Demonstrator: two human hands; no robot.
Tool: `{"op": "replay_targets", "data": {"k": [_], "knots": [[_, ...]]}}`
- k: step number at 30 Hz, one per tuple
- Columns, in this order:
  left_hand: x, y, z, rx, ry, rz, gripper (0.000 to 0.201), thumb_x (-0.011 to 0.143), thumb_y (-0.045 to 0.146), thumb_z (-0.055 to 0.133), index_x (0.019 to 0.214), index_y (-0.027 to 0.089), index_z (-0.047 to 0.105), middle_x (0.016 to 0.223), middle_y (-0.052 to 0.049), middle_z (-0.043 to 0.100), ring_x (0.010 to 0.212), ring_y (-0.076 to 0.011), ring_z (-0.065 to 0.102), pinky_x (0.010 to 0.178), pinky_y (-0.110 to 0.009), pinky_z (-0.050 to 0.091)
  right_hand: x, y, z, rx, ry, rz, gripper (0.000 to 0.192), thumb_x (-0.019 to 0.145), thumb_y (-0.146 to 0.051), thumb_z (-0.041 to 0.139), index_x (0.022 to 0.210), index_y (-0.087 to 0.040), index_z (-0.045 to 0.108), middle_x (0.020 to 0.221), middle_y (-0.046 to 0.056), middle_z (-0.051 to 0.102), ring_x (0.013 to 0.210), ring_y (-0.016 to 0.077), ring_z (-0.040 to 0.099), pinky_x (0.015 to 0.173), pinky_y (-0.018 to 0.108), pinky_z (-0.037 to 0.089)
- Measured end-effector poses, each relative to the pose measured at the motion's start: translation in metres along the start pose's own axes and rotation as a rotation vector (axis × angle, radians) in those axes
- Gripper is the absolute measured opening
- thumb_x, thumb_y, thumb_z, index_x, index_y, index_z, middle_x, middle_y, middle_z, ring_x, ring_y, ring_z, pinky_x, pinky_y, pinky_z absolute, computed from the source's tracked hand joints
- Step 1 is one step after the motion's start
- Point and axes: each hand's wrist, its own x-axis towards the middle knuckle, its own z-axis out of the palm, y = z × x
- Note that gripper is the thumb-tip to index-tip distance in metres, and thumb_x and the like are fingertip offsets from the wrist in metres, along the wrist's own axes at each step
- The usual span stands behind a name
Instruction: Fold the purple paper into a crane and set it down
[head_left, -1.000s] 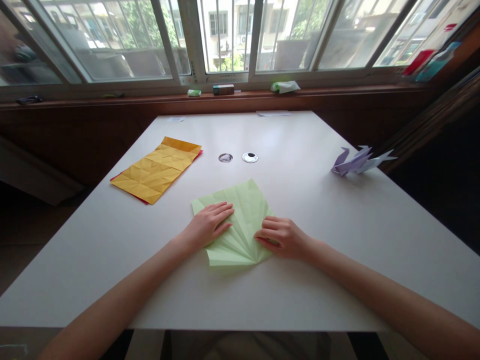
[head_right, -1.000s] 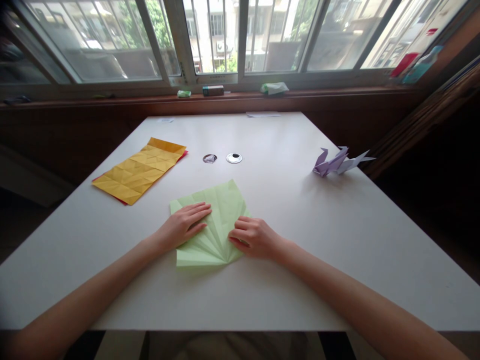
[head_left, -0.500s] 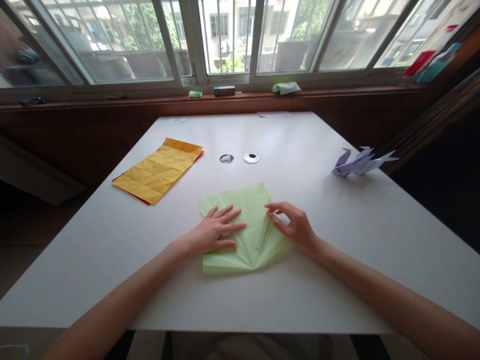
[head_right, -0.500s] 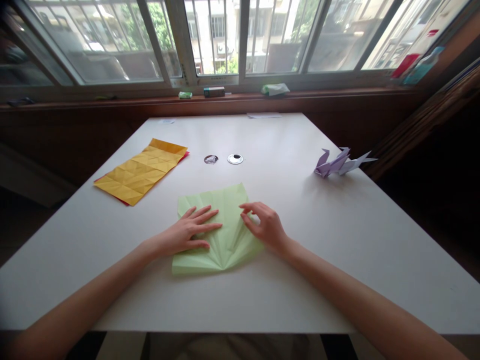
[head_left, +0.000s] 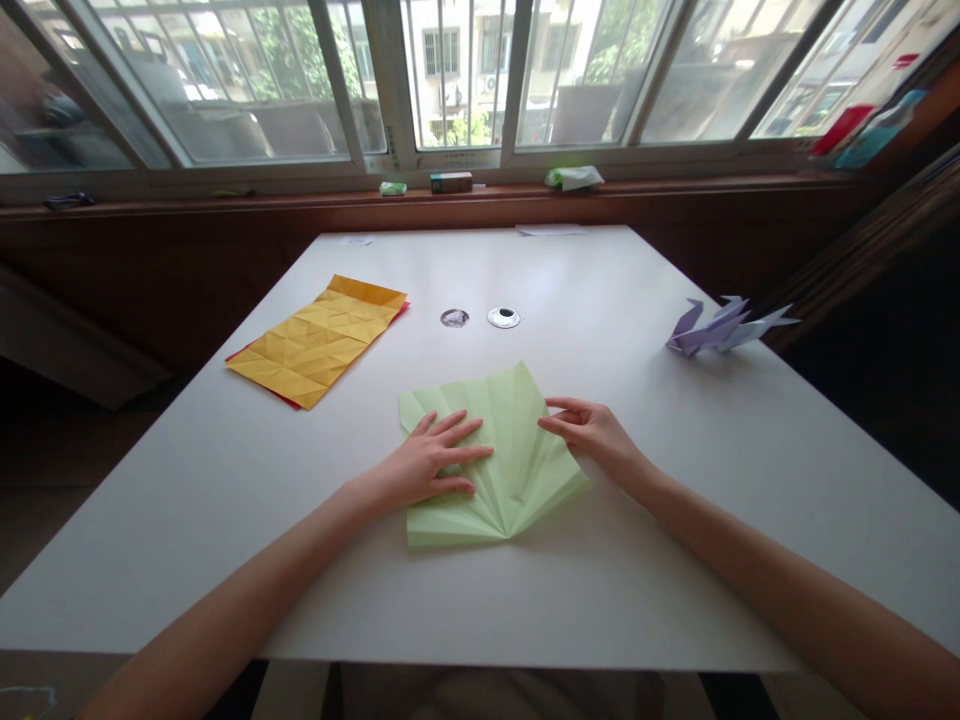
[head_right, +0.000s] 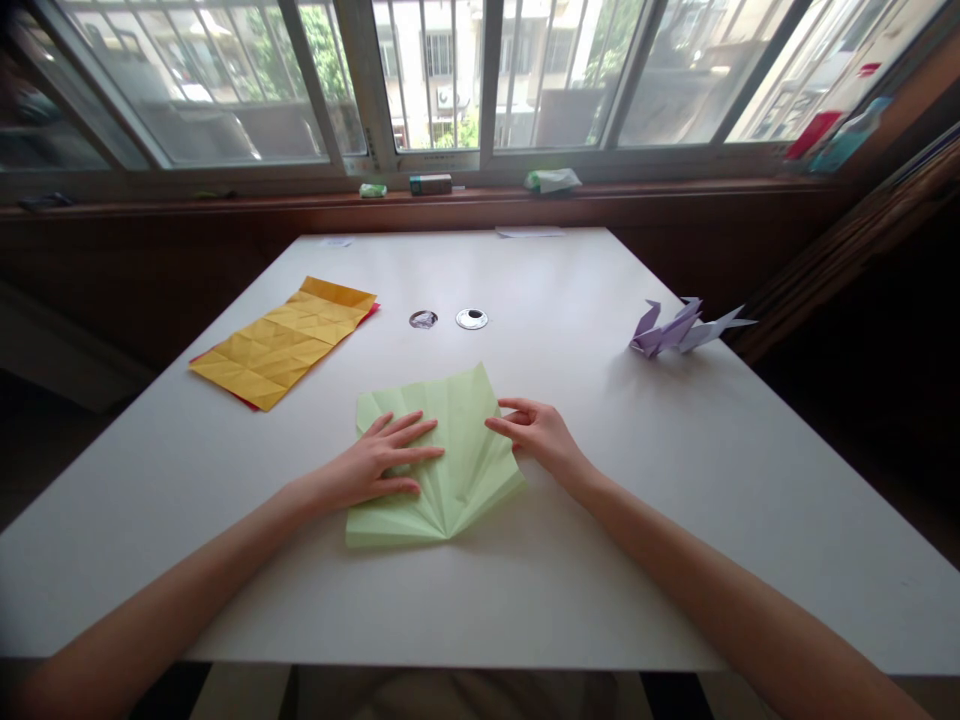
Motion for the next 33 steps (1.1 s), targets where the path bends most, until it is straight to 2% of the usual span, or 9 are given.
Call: {"op": "replay_targets", "data": {"k": [3, 7, 9, 11, 14, 17, 21, 27, 33], "knots": [[0.0, -0.003, 0.005, 0.028, 0.086, -0.048, 0.055, 0.084, 0.051, 0.049, 0.134, 0.031, 0.039, 0.148, -0.007, 0.026, 0.138, -0.0286, 0.017, 0.109, -0.054, 0.013, -0.002, -0.002, 0.001, 0.018, -0.06, -0.014, 0.028, 0.063, -0.04, 0.073, 0.073, -0.015, 0.066, 0.07, 0.004, 0.068, 0.062, 0.0175, 0.062, 0.055, 0.027, 0.049], [0.003, -0.01, 0.015, -0.024, 0.435, -0.258, 0.071, 0.083, 0.043, 0.054, 0.142, 0.023, 0.02, 0.151, -0.014, 0.014, 0.14, -0.0284, 0.008, 0.11, -0.052, 0.012, -0.004, 0.003, 0.002, 0.094, 0.018, -0.081, 0.021, 0.066, -0.037, 0.072, 0.072, -0.018, 0.064, 0.071, 0.001, 0.067, 0.064, 0.015, 0.061, 0.058, 0.026, 0.048], [0.004, -0.015, 0.016, -0.184, 0.603, -0.338, 0.082, 0.079, 0.043, 0.06, 0.143, 0.021, 0.014, 0.151, -0.016, 0.014, 0.139, -0.0284, 0.011, 0.111, -0.049, 0.016, -0.003, 0.007, 0.002, 0.147, 0.053, -0.12, 0.02, 0.067, -0.037, 0.071, 0.073, -0.019, 0.064, 0.073, 0.0, 0.067, 0.065, 0.0142, 0.06, 0.059, 0.026, 0.049], [0.006, -0.019, 0.013, -0.478, 0.692, -0.403, 0.09, 0.075, 0.045, 0.064, 0.143, 0.021, 0.011, 0.149, -0.017, 0.017, 0.135, -0.029, 0.026, 0.108, -0.046, 0.026, -0.003, 0.008, 0.002, 0.197, 0.073, -0.158, 0.019, 0.066, -0.036, 0.072, 0.073, -0.02, 0.064, 0.073, -0.001, 0.066, 0.065, 0.0135, 0.06, 0.06, 0.026, 0.049], [0.005, -0.019, 0.003, -1.019, 0.673, -0.467, 0.091, 0.072, 0.047, 0.067, 0.142, 0.022, 0.014, 0.142, -0.019, 0.034, 0.114, -0.0272, 0.054, 0.093, -0.041, 0.046, -0.003, 0.009, 0.002, 0.253, 0.08, -0.194, 0.018, 0.064, -0.035, 0.074, 0.072, -0.021, 0.065, 0.073, -0.001, 0.066, 0.065, 0.0128, 0.059, 0.06, 0.025, 0.048], [0.003, -0.016, -0.006, -1.264, 0.492, -0.525, 0.062, 0.07, 0.046, 0.069, 0.12, 0.016, 0.05, 0.116, -0.015, 0.062, 0.089, -0.0256, 0.066, 0.075, -0.036, 0.054, -0.004, 0.008, 0.002, 0.294, 0.067, -0.2, 0.018, 0.064, -0.033, 0.075, 0.071, -0.021, 0.065, 0.072, -0.001, 0.066, 0.065, 0.0123, 0.059, 0.06, 0.024, 0.048], [0.0, -0.012, -0.009, -1.273, 0.444, -0.59, 0.041, 0.065, 0.043, 0.074, 0.089, 0.011, 0.064, 0.089, -0.011, 0.071, 0.071, -0.0231, 0.067, 0.066, -0.033, 0.054, -0.005, 0.005, 0.002, 0.334, 0.051, -0.176, 0.017, 0.065, -0.032, 0.074, 0.071, -0.021, 0.062, 0.069, -0.002, 0.065, 0.06, 0.0109, 0.059, 0.055, 0.022, 0.048], [0.002, -0.016, -0.005, -1.283, 0.497, -0.613, 0.035, 0.063, 0.041, 0.075, 0.085, 0.015, 0.066, 0.082, -0.005, 0.071, 0.068, -0.0184, 0.065, 0.064, -0.029, 0.052, -0.003, 0.002, 0.003, 0.391, 0.029, -0.097, 0.023, 0.064, -0.031, 0.073, 0.08, -0.023, 0.058, 0.068, -0.002, 0.067, 0.057, 0.0148, 0.062, 0.055, 0.028, 0.051], [0.004, -0.018, -0.006, -1.328, 0.513, -0.632, 0.036, 0.059, 0.043, 0.076, 0.079, 0.014, 0.068, 0.075, -0.005, 0.071, 0.063, -0.0176, 0.064, 0.063, -0.029, 0.051, -0.001, -0.002, 0.001, 0.419, 0.058, -0.019, 0.029, 0.06, -0.028, 0.072, 0.087, -0.023, 0.063, 0.07, -0.002, 0.069, 0.054, 0.015, 0.062, 0.053, 0.027, 0.049]]}}
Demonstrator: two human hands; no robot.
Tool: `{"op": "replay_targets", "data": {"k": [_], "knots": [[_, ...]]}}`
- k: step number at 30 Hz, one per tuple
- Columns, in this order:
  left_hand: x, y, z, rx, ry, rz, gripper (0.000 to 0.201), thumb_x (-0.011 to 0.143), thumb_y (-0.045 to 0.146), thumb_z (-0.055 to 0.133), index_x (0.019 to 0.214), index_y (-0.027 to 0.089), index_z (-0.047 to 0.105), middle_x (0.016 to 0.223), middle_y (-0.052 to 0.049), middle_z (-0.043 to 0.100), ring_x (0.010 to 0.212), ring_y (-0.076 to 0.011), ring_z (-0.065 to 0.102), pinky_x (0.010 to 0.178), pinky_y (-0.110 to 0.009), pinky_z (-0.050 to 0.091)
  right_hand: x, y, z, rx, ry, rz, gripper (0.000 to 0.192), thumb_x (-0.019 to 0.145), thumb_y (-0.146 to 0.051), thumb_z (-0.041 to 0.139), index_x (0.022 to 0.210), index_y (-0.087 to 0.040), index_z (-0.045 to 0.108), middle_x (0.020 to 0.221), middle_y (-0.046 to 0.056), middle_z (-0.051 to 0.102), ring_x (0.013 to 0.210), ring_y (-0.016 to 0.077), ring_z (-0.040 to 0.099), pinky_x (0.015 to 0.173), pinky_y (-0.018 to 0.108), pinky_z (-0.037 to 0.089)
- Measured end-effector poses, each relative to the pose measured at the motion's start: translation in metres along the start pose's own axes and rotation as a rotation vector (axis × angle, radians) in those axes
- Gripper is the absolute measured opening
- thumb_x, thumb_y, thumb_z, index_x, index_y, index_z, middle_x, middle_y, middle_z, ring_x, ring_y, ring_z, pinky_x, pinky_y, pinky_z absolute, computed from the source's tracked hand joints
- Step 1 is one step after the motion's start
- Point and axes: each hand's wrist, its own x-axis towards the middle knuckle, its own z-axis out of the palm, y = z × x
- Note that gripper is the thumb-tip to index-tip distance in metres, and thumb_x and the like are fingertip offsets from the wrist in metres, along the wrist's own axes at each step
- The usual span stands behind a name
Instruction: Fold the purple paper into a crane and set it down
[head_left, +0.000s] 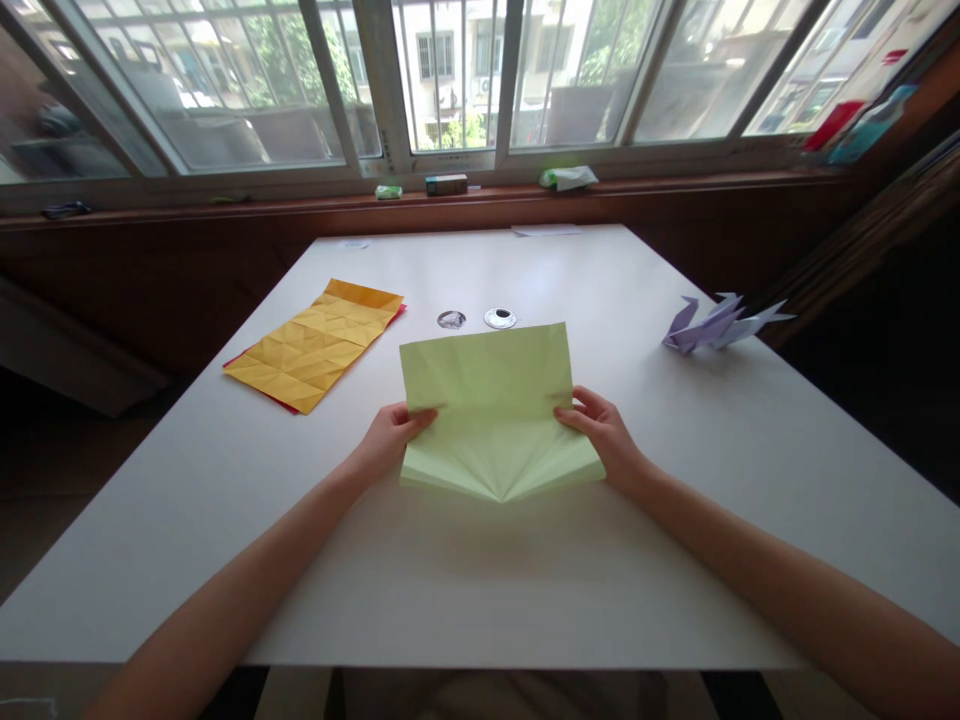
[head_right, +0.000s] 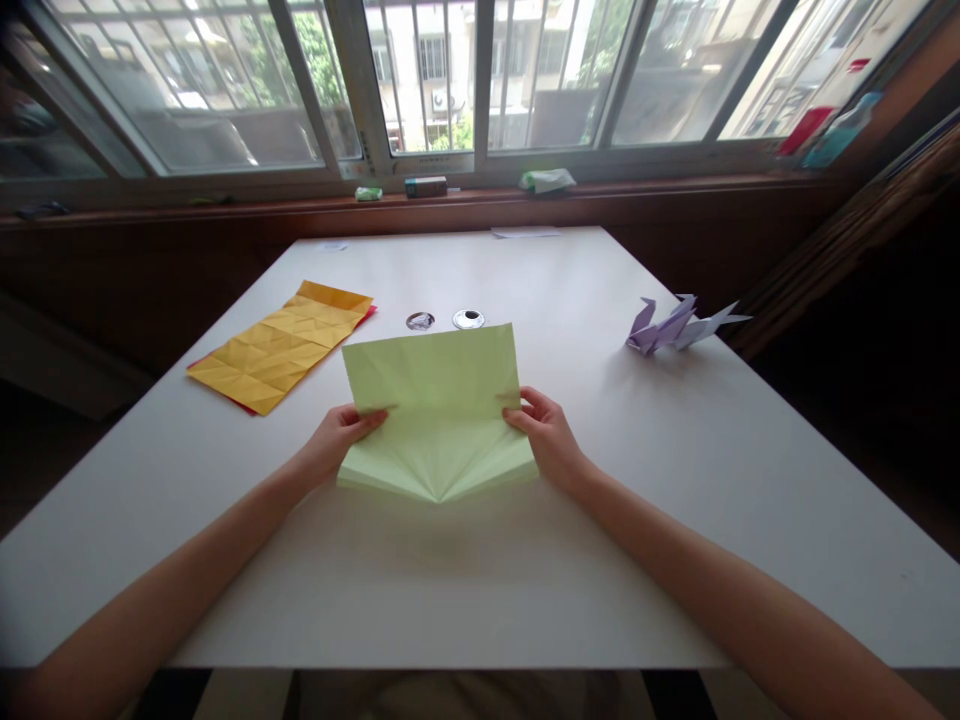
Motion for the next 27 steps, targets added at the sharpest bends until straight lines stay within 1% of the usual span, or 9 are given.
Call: {"op": "replay_targets", "data": {"k": [2, 4, 7, 11, 13, 16, 21, 25, 27], "knots": [[-0.001, 0.002, 0.0, -0.017, -0.011, -0.012, 0.038, 0.059, 0.044, 0.075, 0.08, 0.013, 0.068, 0.077, -0.006, 0.071, 0.065, -0.0196, 0.065, 0.063, -0.031, 0.051, 0.001, -0.001, -0.001, 0.006, 0.017, 0.021, 0.028, 0.059, -0.028, 0.071, 0.086, -0.023, 0.065, 0.072, -0.001, 0.069, 0.058, 0.0156, 0.062, 0.055, 0.028, 0.049], [-0.003, 0.005, 0.0, -0.033, -0.017, -0.016, 0.039, 0.06, 0.043, 0.074, 0.086, 0.014, 0.068, 0.082, -0.007, 0.071, 0.069, -0.0207, 0.065, 0.065, -0.031, 0.051, 0.002, -0.001, -0.002, 0.011, 0.03, 0.041, 0.025, 0.058, -0.028, 0.07, 0.083, -0.022, 0.067, 0.073, 0.0, 0.07, 0.062, 0.0169, 0.063, 0.059, 0.029, 0.049], [-0.004, 0.007, -0.002, -0.04, -0.033, -0.018, 0.034, 0.06, 0.034, 0.073, 0.089, 0.016, 0.067, 0.082, -0.004, 0.071, 0.068, -0.0179, 0.064, 0.062, -0.027, 0.05, 0.001, -0.003, -0.002, 0.01, 0.045, 0.06, 0.017, 0.058, -0.028, 0.068, 0.073, -0.021, 0.067, 0.068, -0.001, 0.067, 0.059, 0.0155, 0.06, 0.056, 0.027, 0.046], [-0.003, 0.004, -0.004, -0.03, -0.068, -0.034, 0.017, 0.061, 0.026, 0.068, 0.076, 0.017, 0.066, 0.065, 0.0, 0.066, 0.053, -0.0134, 0.059, 0.052, -0.023, 0.045, -0.001, -0.008, -0.001, -0.01, 0.035, 0.106, 0.007, 0.059, -0.026, 0.062, 0.065, -0.022, 0.061, 0.052, -0.004, 0.056, 0.046, 0.0125, 0.051, 0.045, 0.025, 0.036], [-0.002, 0.003, -0.005, -0.021, -0.074, -0.03, 0.011, 0.062, 0.024, 0.065, 0.071, 0.018, 0.064, 0.061, 0.002, 0.063, 0.05, -0.0117, 0.056, 0.05, -0.022, 0.042, -0.002, -0.01, 0.0, -0.016, 0.032, 0.114, 0.004, 0.06, -0.024, 0.058, 0.063, -0.022, 0.058, 0.049, -0.005, 0.051, 0.044, 0.0119, 0.047, 0.044, 0.025, 0.035], [-0.002, 0.003, -0.005, -0.003, -0.08, -0.02, 0.008, 0.063, 0.024, 0.064, 0.069, 0.018, 0.062, 0.06, 0.003, 0.061, 0.05, -0.0109, 0.055, 0.05, -0.021, 0.041, -0.001, -0.01, 0.0, -0.024, 0.03, 0.099, 0.001, 0.061, -0.023, 0.054, 0.062, -0.023, 0.055, 0.049, -0.005, 0.049, 0.044, 0.0117, 0.045, 0.045, 0.025, 0.035], [-0.003, 0.006, -0.006, 0.032, -0.113, -0.019, 0.013, 0.062, 0.027, 0.065, 0.069, 0.017, 0.062, 0.065, 0.001, 0.063, 0.056, -0.0139, 0.057, 0.053, -0.023, 0.042, 0.0, -0.007, -0.001, -0.044, -0.004, 0.071, 0.004, 0.063, -0.025, 0.05, 0.063, -0.022, 0.053, 0.05, -0.002, 0.048, 0.045, 0.0139, 0.045, 0.042, 0.027, 0.035], [-0.001, 0.005, -0.01, 0.062, -0.138, 0.0, 0.014, 0.063, 0.028, 0.066, 0.069, 0.016, 0.064, 0.068, -0.001, 0.064, 0.06, -0.0149, 0.058, 0.057, -0.024, 0.043, 0.0, -0.003, -0.002, -0.071, -0.008, 0.0, 0.02, 0.072, -0.038, 0.049, 0.063, -0.021, 0.053, 0.053, -0.001, 0.045, 0.049, 0.0123, 0.045, 0.045, 0.026, 0.037], [0.001, 0.003, -0.011, 0.078, -0.139, 0.015, 0.013, 0.063, 0.028, 0.065, 0.069, 0.016, 0.065, 0.07, -0.001, 0.065, 0.062, -0.0149, 0.058, 0.058, -0.024, 0.042, -0.001, -0.002, -0.003, -0.107, -0.007, -0.03, 0.022, 0.074, -0.042, 0.055, 0.067, -0.02, 0.054, 0.058, -0.002, 0.046, 0.052, 0.0109, 0.045, 0.047, 0.024, 0.037]]}}
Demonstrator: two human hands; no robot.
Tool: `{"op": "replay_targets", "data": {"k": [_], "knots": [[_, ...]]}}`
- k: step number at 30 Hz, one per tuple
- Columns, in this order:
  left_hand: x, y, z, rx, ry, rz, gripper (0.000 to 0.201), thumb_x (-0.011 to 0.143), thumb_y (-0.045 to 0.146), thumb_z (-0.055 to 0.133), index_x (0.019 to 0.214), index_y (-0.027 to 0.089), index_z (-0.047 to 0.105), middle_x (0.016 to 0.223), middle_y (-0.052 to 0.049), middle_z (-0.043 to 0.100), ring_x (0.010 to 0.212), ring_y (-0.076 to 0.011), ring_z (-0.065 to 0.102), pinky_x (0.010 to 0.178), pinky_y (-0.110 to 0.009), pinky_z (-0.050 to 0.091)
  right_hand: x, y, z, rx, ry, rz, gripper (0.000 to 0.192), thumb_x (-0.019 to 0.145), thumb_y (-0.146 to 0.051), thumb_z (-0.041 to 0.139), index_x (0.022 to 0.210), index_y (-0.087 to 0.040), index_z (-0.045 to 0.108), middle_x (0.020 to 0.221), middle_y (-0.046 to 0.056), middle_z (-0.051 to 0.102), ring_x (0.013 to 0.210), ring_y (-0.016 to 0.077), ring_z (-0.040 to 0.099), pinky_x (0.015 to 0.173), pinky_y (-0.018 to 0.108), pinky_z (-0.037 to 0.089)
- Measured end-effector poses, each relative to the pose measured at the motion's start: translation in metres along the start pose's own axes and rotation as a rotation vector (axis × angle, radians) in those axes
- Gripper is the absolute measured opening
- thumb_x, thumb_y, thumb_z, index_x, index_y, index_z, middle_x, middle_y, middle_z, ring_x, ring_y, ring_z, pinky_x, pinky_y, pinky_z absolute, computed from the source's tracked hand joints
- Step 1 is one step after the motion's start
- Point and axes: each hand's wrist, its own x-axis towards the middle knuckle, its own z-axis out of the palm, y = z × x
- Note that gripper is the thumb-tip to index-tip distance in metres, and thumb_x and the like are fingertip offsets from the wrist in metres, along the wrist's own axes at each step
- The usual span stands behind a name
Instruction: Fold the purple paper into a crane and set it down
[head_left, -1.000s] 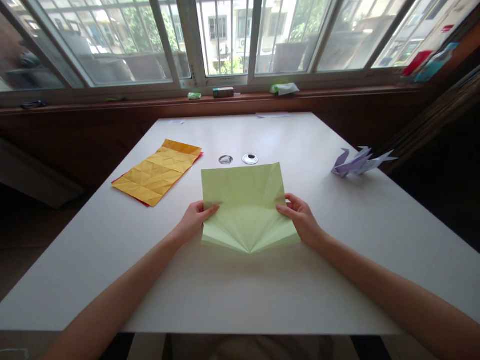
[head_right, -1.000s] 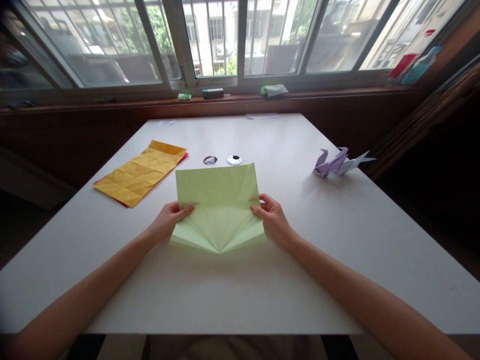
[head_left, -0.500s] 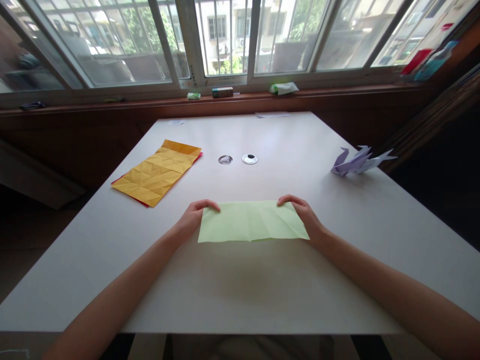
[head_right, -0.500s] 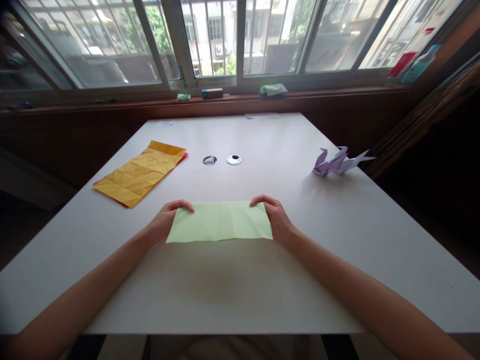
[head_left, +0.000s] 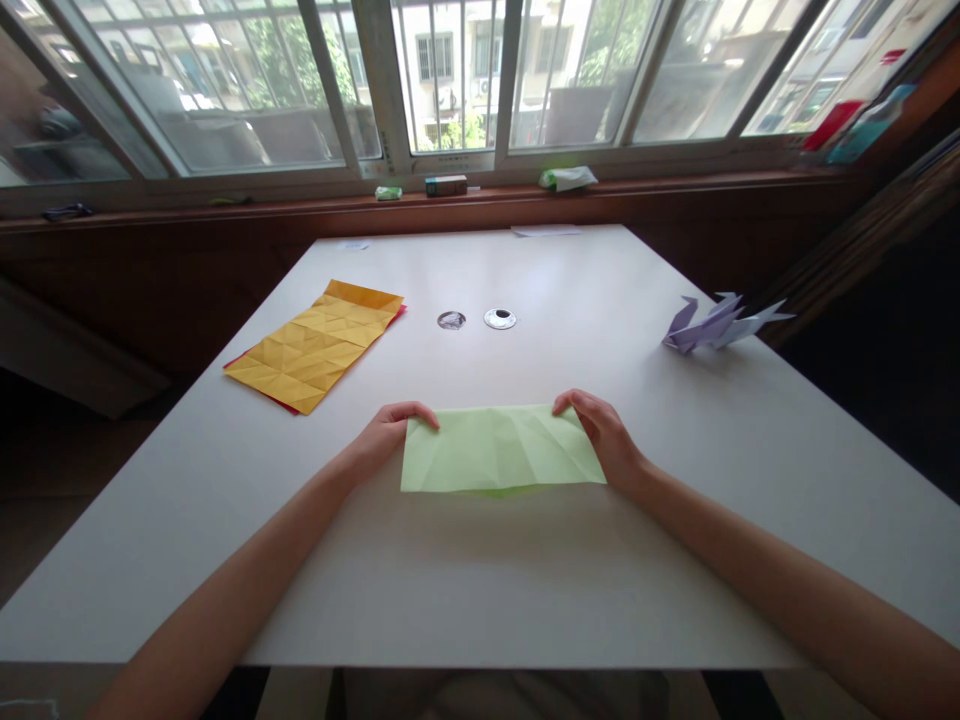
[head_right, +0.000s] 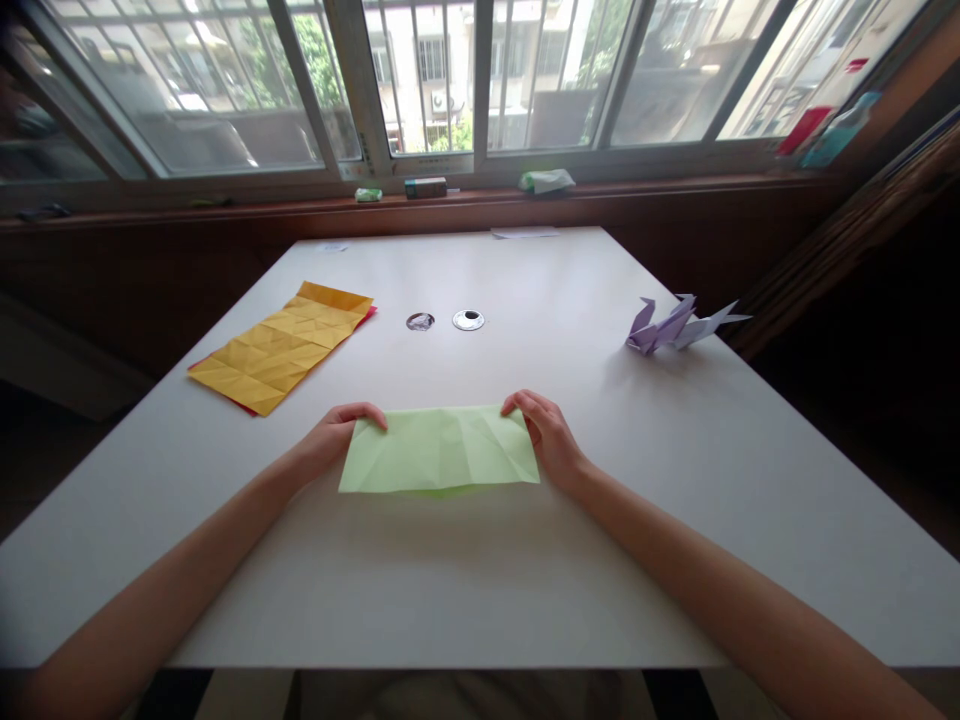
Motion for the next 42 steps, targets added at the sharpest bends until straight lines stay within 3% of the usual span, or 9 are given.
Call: {"op": "replay_targets", "data": {"k": [7, 10, 13, 18, 23, 29, 34, 38, 42], "knots": [[0.002, -0.004, -0.003, 0.021, 0.019, 0.057, 0.018, 0.064, 0.024, 0.055, 0.077, 0.017, 0.066, 0.086, -0.003, 0.065, 0.075, -0.0188, 0.059, 0.065, -0.027, 0.043, -0.001, 0.002, 0.001, -0.098, -0.068, -0.009, 0.037, 0.062, -0.032, 0.074, 0.091, -0.023, 0.052, 0.074, -0.005, 0.057, 0.063, 0.0108, 0.054, 0.053, 0.022, 0.042], [-0.002, 0.004, -0.003, 0.0, -0.091, 0.081, 0.021, 0.061, 0.025, 0.049, 0.069, 0.016, 0.066, 0.117, -0.005, 0.059, 0.094, -0.0268, 0.058, 0.076, -0.033, 0.046, 0.0, 0.004, 0.0, -0.147, -0.05, -0.032, 0.036, 0.065, -0.032, 0.072, 0.092, -0.023, 0.052, 0.073, -0.004, 0.057, 0.061, 0.0105, 0.054, 0.051, 0.021, 0.042], [-0.007, 0.013, -0.003, -0.036, -0.289, 0.102, 0.029, 0.068, 0.031, 0.045, 0.074, 0.015, 0.068, 0.13, -0.007, 0.052, 0.111, -0.0335, 0.05, 0.09, -0.04, 0.041, 0.001, 0.006, -0.002, -0.12, -0.061, -0.038, 0.035, 0.067, -0.03, 0.071, 0.095, -0.023, 0.051, 0.073, -0.004, 0.058, 0.06, 0.0105, 0.055, 0.049, 0.02, 0.043], [-0.008, 0.013, -0.003, -0.094, -0.293, 0.05, 0.042, 0.083, 0.046, 0.042, 0.11, 0.02, 0.062, 0.122, -0.008, 0.058, 0.115, -0.0277, 0.05, 0.098, -0.039, 0.036, 0.003, 0.005, -0.006, -0.073, -0.208, -0.013, 0.038, 0.067, -0.028, 0.072, 0.098, -0.023, 0.051, 0.076, -0.002, 0.059, 0.063, 0.0106, 0.058, 0.053, 0.021, 0.048], [-0.007, 0.011, 0.006, 0.167, -0.311, 0.053, 0.047, 0.084, 0.047, 0.047, 0.122, 0.018, 0.05, 0.11, -0.011, 0.064, 0.095, -0.0208, 0.059, 0.083, -0.031, 0.042, 0.002, 0.0, -0.006, -0.131, -0.459, 0.031, 0.045, 0.069, -0.027, 0.07, 0.11, -0.022, 0.051, 0.081, -0.001, 0.06, 0.067, 0.011, 0.058, 0.055, 0.021, 0.049], [-0.027, 0.011, 0.042, 0.398, -0.547, 0.057, 0.07, 0.079, 0.042, 0.058, 0.139, 0.026, 0.027, 0.105, -0.006, 0.065, 0.091, -0.0197, 0.06, 0.075, -0.028, 0.045, -0.009, 0.005, 0.009, -0.189, -0.658, 0.007, 0.056, 0.074, -0.027, 0.067, 0.125, -0.024, 0.044, 0.078, -0.002, 0.06, 0.067, 0.0098, 0.057, 0.055, 0.019, 0.046], [-0.036, 0.0, 0.061, 0.374, -0.406, 0.179, 0.069, 0.072, 0.032, 0.066, 0.134, 0.027, 0.037, 0.124, -0.007, 0.056, 0.109, -0.0256, 0.055, 0.086, -0.033, 0.046, -0.014, 0.01, 0.02, -0.114, -0.46, 0.008, 0.062, 0.071, -0.03, 0.07, 0.126, -0.024, 0.041, 0.075, -0.003, 0.063, 0.062, 0.0113, 0.059, 0.052, 0.021, 0.047], [-0.03, -0.013, 0.066, 0.132, -0.121, 0.153, 0.063, 0.075, 0.034, 0.065, 0.131, 0.023, 0.037, 0.121, -0.01, 0.057, 0.103, -0.0242, 0.059, 0.081, -0.032, 0.05, -0.009, 0.012, 0.019, -0.045, -0.214, 0.005, 0.057, 0.068, -0.032, 0.072, 0.119, -0.025, 0.047, 0.085, 0.0, 0.068, 0.073, 0.0149, 0.064, 0.062, 0.024, 0.051], [-0.029, -0.019, 0.076, 0.057, 0.099, 0.184, 0.049, 0.076, 0.036, 0.064, 0.119, 0.022, 0.044, 0.111, -0.007, 0.061, 0.098, -0.0223, 0.061, 0.077, -0.029, 0.051, -0.006, 0.017, 0.021, 0.052, -0.159, 0.002, 0.046, 0.069, -0.032, 0.072, 0.11, -0.025, 0.053, 0.088, 0.001, 0.07, 0.077, 0.0164, 0.065, 0.067, 0.027, 0.052]]}}
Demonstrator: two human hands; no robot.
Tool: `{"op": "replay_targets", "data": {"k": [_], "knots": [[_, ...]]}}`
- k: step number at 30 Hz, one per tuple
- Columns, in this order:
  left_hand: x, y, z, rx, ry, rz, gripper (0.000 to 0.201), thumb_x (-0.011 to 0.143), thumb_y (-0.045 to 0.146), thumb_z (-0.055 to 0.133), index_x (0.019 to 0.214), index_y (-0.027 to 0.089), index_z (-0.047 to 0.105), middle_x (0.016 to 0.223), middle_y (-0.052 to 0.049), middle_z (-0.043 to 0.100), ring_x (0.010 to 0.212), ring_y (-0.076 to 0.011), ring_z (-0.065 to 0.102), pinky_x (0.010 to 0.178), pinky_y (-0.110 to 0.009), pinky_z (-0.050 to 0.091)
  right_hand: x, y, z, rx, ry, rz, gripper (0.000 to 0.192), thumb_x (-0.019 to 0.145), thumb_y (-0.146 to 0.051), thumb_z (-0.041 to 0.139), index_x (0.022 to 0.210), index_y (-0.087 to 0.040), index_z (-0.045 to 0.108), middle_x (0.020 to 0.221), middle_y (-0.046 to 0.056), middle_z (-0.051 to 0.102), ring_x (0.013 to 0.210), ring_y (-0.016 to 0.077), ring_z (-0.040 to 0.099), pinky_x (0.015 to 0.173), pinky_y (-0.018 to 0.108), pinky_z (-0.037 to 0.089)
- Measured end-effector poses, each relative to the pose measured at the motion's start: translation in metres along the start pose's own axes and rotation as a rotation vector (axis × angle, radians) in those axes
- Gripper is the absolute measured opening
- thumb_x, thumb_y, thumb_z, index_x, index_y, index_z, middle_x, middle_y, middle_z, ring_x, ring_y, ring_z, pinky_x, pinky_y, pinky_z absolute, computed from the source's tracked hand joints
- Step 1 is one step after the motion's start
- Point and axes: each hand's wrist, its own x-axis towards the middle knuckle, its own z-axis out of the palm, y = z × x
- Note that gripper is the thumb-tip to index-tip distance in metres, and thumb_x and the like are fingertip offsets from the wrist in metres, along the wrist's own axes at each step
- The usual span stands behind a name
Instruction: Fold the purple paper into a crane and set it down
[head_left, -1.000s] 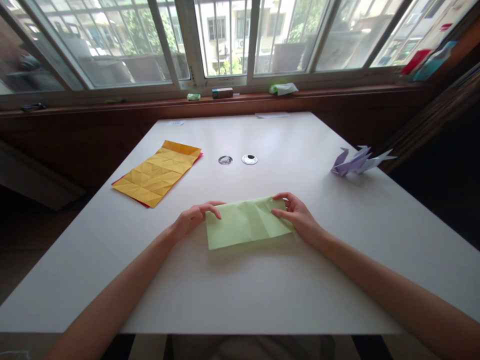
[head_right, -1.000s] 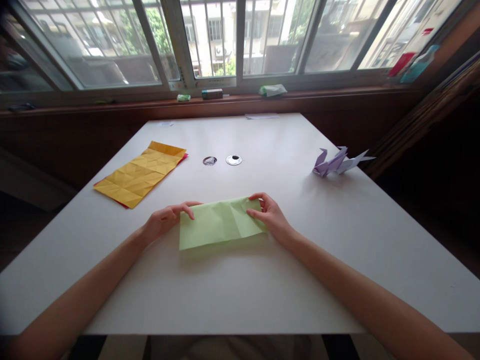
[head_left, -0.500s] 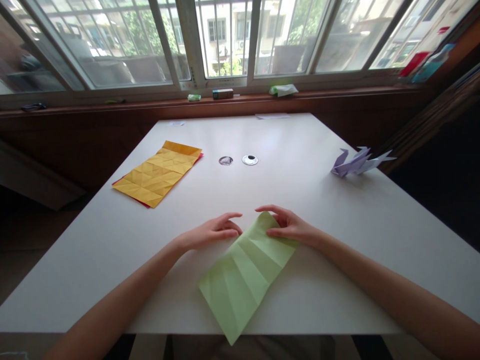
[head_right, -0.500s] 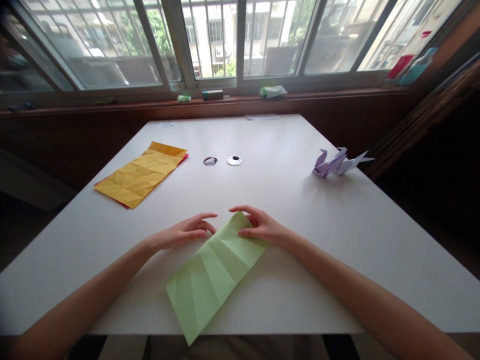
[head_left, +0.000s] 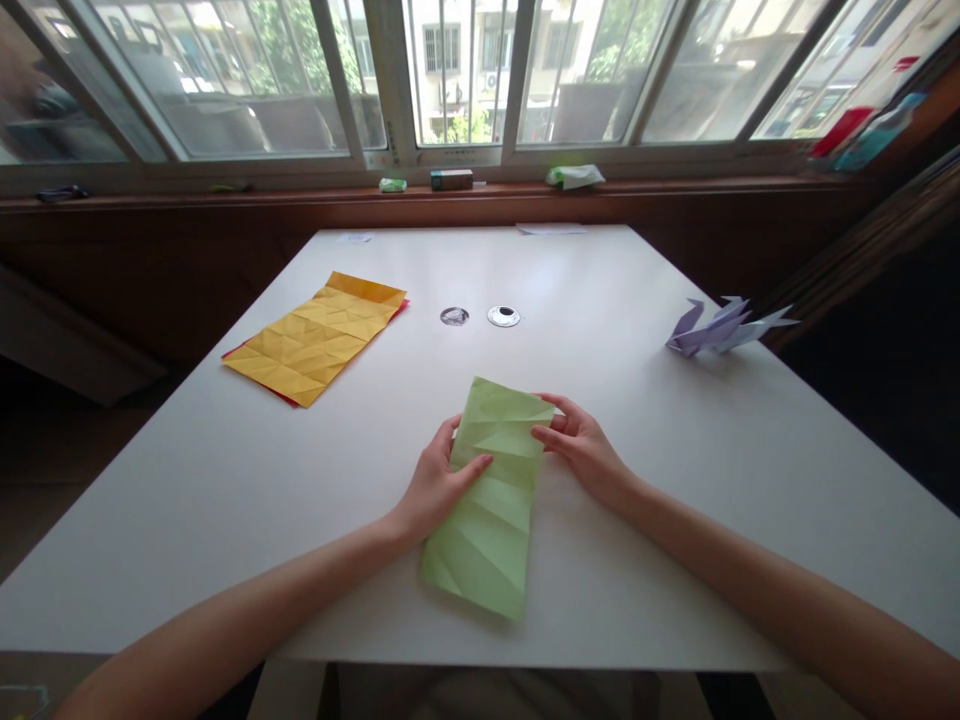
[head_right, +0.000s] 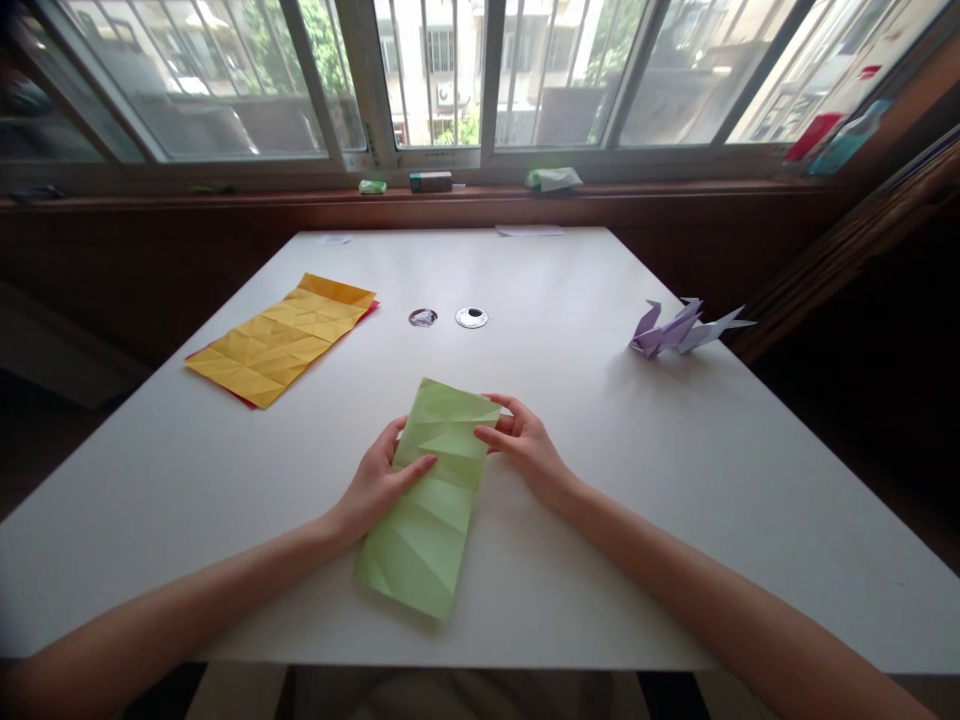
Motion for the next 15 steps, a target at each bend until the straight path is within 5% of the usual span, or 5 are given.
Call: {"op": "replay_targets", "data": {"k": [9, 15], "knots": [[-0.004, 0.001, 0.018, -0.041, 0.137, -0.034, 0.04, 0.073, 0.038, 0.067, 0.105, 0.019, 0.05, 0.104, -0.007, 0.063, 0.095, -0.0227, 0.061, 0.078, -0.03, 0.05, -0.002, 0.003, 0.014, -0.024, 0.141, -0.074, 0.023, 0.067, -0.035, 0.072, 0.082, -0.02, 0.063, 0.086, 0.003, 0.069, 0.076, 0.0162, 0.064, 0.068, 0.029, 0.051], [0.005, 0.004, 0.003, -0.306, 0.087, -0.146, 0.048, 0.069, 0.037, 0.07, 0.109, 0.019, 0.052, 0.099, -0.005, 0.065, 0.083, -0.0186, 0.063, 0.069, -0.026, 0.051, -0.007, 0.003, 0.015, -0.101, -0.034, -0.03, 0.021, 0.065, -0.033, 0.074, 0.069, -0.019, 0.059, 0.069, -0.001, 0.064, 0.064, 0.012, 0.058, 0.058, 0.024, 0.047]]}}
